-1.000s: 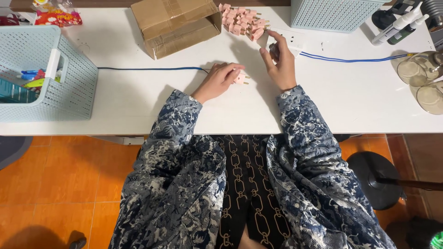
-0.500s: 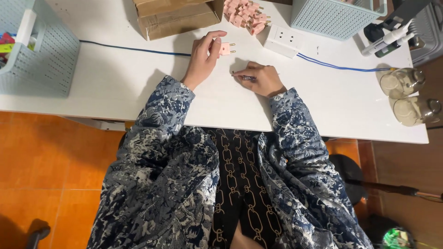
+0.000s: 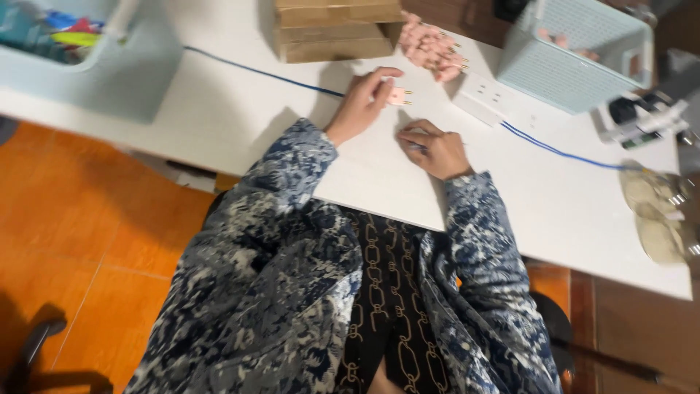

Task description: Assembling small electrical components using a screwdriver at a desk.

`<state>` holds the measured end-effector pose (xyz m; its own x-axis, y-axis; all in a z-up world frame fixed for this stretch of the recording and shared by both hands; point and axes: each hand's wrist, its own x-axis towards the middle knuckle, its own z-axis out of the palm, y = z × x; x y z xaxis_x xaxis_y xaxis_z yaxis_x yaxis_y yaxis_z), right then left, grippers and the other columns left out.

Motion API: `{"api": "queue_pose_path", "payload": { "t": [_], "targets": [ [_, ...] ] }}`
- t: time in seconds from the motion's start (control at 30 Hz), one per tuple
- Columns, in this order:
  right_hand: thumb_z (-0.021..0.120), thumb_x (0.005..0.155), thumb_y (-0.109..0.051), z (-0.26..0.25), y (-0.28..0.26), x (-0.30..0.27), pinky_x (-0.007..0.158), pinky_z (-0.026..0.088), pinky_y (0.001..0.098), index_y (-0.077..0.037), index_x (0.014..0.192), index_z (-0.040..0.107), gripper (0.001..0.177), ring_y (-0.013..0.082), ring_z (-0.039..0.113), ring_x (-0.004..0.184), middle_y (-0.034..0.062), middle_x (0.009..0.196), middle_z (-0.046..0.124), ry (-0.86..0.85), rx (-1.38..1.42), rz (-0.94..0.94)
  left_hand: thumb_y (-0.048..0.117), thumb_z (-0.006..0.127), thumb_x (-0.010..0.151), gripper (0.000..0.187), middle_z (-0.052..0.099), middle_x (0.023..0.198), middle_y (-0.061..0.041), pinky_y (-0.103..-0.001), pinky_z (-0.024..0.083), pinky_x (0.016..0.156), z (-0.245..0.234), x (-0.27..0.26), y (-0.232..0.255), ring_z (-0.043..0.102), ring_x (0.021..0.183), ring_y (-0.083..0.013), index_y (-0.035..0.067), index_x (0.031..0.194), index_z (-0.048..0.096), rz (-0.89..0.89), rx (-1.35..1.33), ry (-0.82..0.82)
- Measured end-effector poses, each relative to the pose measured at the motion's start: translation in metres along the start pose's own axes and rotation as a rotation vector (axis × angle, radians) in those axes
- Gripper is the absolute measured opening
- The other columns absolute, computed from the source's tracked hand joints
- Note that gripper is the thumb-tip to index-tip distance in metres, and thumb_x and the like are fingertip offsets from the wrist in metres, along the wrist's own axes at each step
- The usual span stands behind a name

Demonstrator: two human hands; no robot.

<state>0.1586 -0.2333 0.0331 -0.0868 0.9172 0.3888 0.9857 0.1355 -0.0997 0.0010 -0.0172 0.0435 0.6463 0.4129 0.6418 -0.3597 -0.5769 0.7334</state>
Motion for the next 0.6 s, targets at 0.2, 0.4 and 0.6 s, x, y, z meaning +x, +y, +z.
{"api": "queue_pose_path", "payload": {
  "t": [0.2, 0.4, 0.6],
  "targets": [
    [0.073, 0.115, -0.028, 0.003, 0.000, 0.001, 0.056, 0.066, 0.0387, -0.021, 0.137, 0.089, 0.028, 0.0208, 0.078, 0.070, -0.0024, 0.148, 0.080, -0.014, -0.196, 0.015, 0.021, 0.055, 0.122, 0.025, 0.056, 0.069, 0.004, -0.031, 0.036, 0.060, 0.000, -0.002, 0.003, 0.047, 0.060, -0.0109, 0.012, 0.138, 0.072, -0.010, -0.009, -0.020],
    [0.070, 0.112, -0.031, 0.012, 0.001, 0.014, 0.077, 0.067, 0.0485, -0.026, 0.141, 0.084, 0.033, 0.0323, 0.083, 0.088, -0.0121, 0.142, 0.079, -0.008, -0.231, 0.056, 0.021, 0.057, 0.120, 0.025, 0.073, 0.065, -0.003, -0.034, 0.062, 0.075, 0.004, -0.004, -0.008, 0.070, 0.069, -0.0203, 0.020, 0.135, 0.076, 0.125, 0.031, 0.060],
    [0.067, 0.115, -0.033, 0.019, 0.006, 0.018, 0.077, 0.068, 0.0433, -0.026, 0.142, 0.083, 0.031, 0.0271, 0.085, 0.091, -0.0133, 0.143, 0.078, 0.017, -0.283, 0.006, 0.022, 0.057, 0.120, 0.024, 0.073, 0.066, -0.003, -0.035, 0.062, 0.078, -0.001, -0.003, -0.006, 0.071, 0.072, -0.0217, 0.022, 0.137, 0.076, 0.129, 0.100, 0.015]
  ]
}}
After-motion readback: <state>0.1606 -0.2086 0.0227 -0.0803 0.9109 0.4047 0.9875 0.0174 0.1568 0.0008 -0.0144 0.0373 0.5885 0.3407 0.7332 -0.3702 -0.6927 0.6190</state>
